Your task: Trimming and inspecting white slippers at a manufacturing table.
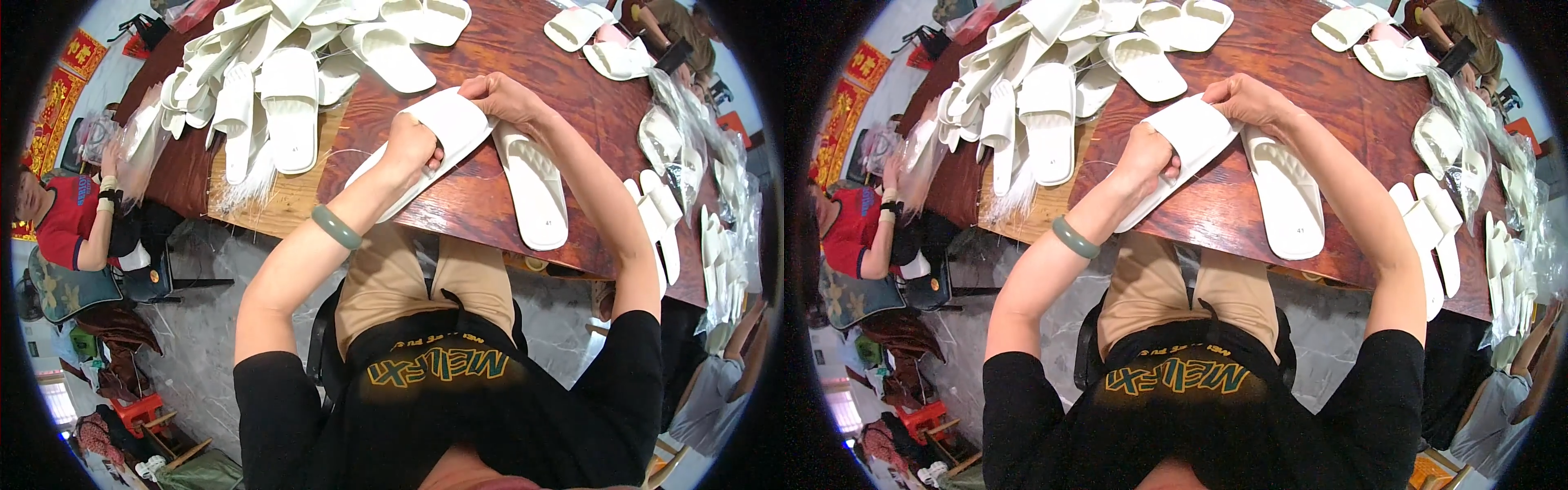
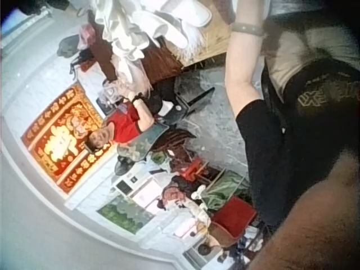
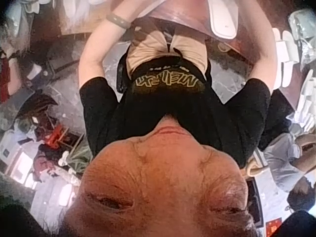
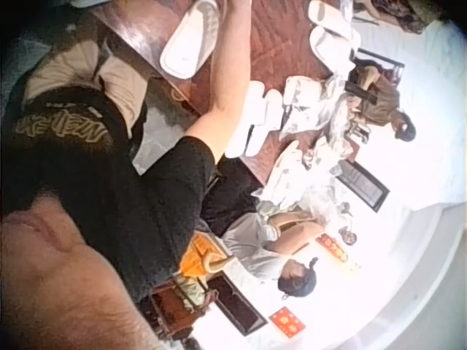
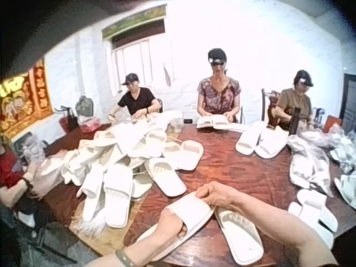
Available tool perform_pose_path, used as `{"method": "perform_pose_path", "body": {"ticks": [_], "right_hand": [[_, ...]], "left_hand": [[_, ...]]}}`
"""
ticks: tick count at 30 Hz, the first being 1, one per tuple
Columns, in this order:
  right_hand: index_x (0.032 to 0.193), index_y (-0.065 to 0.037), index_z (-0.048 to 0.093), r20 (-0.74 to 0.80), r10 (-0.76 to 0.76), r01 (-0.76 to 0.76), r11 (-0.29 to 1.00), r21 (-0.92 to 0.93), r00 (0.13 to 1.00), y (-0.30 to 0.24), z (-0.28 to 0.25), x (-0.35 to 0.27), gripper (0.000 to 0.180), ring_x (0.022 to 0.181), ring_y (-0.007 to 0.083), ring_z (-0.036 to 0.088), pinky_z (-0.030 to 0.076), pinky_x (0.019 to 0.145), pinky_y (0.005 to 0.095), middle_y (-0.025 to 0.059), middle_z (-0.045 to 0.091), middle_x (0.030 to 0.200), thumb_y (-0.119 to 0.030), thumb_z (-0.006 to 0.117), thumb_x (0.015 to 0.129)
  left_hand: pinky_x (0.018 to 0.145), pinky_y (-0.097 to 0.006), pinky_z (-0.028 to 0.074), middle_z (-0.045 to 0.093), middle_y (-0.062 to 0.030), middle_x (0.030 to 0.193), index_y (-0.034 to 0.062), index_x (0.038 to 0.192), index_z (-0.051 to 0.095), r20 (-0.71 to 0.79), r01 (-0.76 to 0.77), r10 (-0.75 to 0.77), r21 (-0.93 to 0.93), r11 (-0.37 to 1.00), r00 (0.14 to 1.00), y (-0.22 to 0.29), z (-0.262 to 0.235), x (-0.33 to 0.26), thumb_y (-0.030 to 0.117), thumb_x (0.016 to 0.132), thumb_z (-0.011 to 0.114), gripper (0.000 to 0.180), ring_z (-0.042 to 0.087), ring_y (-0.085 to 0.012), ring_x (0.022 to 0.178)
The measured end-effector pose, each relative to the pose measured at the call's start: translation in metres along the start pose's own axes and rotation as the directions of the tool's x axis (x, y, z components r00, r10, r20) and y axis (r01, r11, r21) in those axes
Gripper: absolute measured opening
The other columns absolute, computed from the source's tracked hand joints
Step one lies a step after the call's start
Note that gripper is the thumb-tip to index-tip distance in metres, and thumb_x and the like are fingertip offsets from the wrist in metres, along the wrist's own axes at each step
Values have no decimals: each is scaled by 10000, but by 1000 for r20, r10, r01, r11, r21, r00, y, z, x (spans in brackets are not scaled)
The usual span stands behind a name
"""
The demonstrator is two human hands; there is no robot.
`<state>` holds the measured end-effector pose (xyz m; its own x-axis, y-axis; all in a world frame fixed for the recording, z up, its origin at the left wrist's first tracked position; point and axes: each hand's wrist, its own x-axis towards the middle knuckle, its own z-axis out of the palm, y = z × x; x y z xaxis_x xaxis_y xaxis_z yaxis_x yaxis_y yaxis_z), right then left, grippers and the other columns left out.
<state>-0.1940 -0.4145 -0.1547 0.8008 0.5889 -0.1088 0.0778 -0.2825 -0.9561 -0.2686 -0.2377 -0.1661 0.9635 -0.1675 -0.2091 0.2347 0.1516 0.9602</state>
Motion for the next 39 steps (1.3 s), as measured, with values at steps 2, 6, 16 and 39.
{"method": "perform_pose_path", "body": {"ticks": [2,6,16,39], "right_hand": [[823,-29,689,-17,-2,2,1000,3,1000,1,-1,0,94,809,111,507,397,759,265,3,599,818,-93,700,755],[902,-29,660,-124,14,-20,999,-44,992,-2,0,-1,148,795,85,532,404,748,232,3,618,847,-134,636,801],[910,-24,624,-266,73,-41,991,126,961,-10,-6,-6,200,647,55,488,395,591,203,-7,563,715,-193,627,804],[968,-40,672,-295,0,51,985,163,955,12,-18,9,217,557,38,510,389,496,179,14,660,790,-139,698,776]], "left_hand": [[340,-228,297,522,-14,588,10,916,621,11,13,-13,5,1000,1000,-3,-3,5,108,886,497,160,426,-69,426],[447,-222,386,547,-23,622,4,879,615,119,26,-35,78,997,992,-3,-14,1,68,859,496,136,488,-83,501],[574,-237,464,600,-41,674,-49,810,596,337,-218,3,603,767,941,14,-27,-36,103,876,500,192,571,-105,607],[509,-158,368,656,-17,856,35,964,636,469,-96,-62,305,948,881,27,-29,107,250,903,551,240,508,-30,628]]}}
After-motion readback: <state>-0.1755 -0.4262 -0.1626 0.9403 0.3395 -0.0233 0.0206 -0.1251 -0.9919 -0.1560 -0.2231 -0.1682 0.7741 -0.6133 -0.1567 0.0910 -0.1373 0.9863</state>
